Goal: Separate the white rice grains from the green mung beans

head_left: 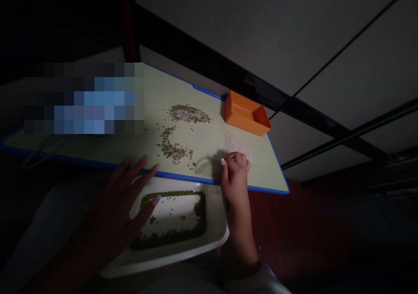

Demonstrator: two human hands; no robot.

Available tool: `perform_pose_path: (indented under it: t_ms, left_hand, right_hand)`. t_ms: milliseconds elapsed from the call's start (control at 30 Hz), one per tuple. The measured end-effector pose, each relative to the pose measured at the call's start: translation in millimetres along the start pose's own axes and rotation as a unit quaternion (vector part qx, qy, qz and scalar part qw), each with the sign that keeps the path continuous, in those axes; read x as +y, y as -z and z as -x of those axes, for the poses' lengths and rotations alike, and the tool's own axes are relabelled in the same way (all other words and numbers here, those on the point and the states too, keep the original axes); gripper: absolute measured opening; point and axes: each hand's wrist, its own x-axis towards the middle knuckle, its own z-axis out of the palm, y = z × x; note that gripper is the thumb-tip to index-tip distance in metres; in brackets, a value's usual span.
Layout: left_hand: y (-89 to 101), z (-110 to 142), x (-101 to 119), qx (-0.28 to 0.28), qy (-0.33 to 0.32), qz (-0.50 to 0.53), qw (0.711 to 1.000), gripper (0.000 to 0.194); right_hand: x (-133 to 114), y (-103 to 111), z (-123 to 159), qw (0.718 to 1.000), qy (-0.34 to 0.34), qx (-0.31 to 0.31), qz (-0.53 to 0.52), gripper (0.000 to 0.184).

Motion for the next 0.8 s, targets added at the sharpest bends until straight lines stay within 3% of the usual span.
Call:
perform_pose_path:
  t_ms: [333,800]
  left_hand:
    - [1.0,-2.5,2.6,0.008,-0.012,-0.008,1.000,0.059]
    - [-0.2,-1.8,0.9,0.009,-0.010,0.006,1.000,0.062]
  right_hand:
    - [2.2,-3.8,-1.8,0.999,-0.026,0.029,0.032,0.027]
    - [1.0,-1.4,-2.2,1.000,0.001,-0.010,-0.006,0.028]
